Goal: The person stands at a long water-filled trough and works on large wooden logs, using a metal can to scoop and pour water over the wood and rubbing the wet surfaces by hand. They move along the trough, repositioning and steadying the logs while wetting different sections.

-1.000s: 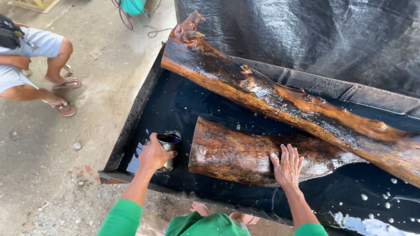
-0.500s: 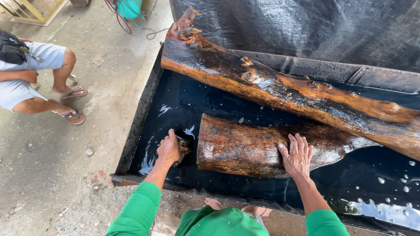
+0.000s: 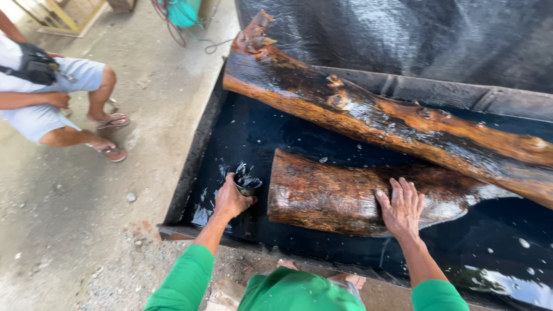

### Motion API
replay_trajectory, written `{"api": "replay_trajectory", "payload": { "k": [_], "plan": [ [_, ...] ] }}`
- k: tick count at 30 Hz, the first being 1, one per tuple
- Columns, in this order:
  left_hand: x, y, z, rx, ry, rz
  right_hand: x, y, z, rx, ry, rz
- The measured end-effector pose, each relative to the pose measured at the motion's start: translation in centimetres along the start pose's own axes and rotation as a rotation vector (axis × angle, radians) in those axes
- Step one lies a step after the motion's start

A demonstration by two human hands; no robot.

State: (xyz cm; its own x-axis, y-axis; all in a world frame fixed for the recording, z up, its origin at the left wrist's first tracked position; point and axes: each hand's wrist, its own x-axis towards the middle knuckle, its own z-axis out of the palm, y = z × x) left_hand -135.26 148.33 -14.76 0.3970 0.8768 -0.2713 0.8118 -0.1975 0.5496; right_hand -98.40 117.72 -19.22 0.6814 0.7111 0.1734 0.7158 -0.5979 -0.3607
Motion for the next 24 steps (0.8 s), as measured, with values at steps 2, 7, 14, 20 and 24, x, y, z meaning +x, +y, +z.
{"api": "replay_trajectory", "payload": {
  "k": [2,7,14,20,24],
  "plan": [
    [-1.3,0.7,-1.4,-0.056,0.054,-0.026,0.2,0.0,0.4,0.014,0.024,-0.022],
    [-5.7,2.9,-4.1,-0.189,0.153,-0.038,-0.1,0.9,1.1,0.016,0.040,-0.025],
    [-11.1,5.4,-7.1,-0.372,0.325,0.005,0.9,0.4,0.8,0.035,-0.057,-0.024],
    [-12.8,7.6,-9.1,-0.345,0.275,0.108,2.0,-7.4,-1.6,0.038,-0.136,-0.235],
    [-13.0,8.6,-9.5,-0.199,0.270,0.172,1.4,-15.5,-3.0,-0.105,-0.144,-0.507]
  ]
}}
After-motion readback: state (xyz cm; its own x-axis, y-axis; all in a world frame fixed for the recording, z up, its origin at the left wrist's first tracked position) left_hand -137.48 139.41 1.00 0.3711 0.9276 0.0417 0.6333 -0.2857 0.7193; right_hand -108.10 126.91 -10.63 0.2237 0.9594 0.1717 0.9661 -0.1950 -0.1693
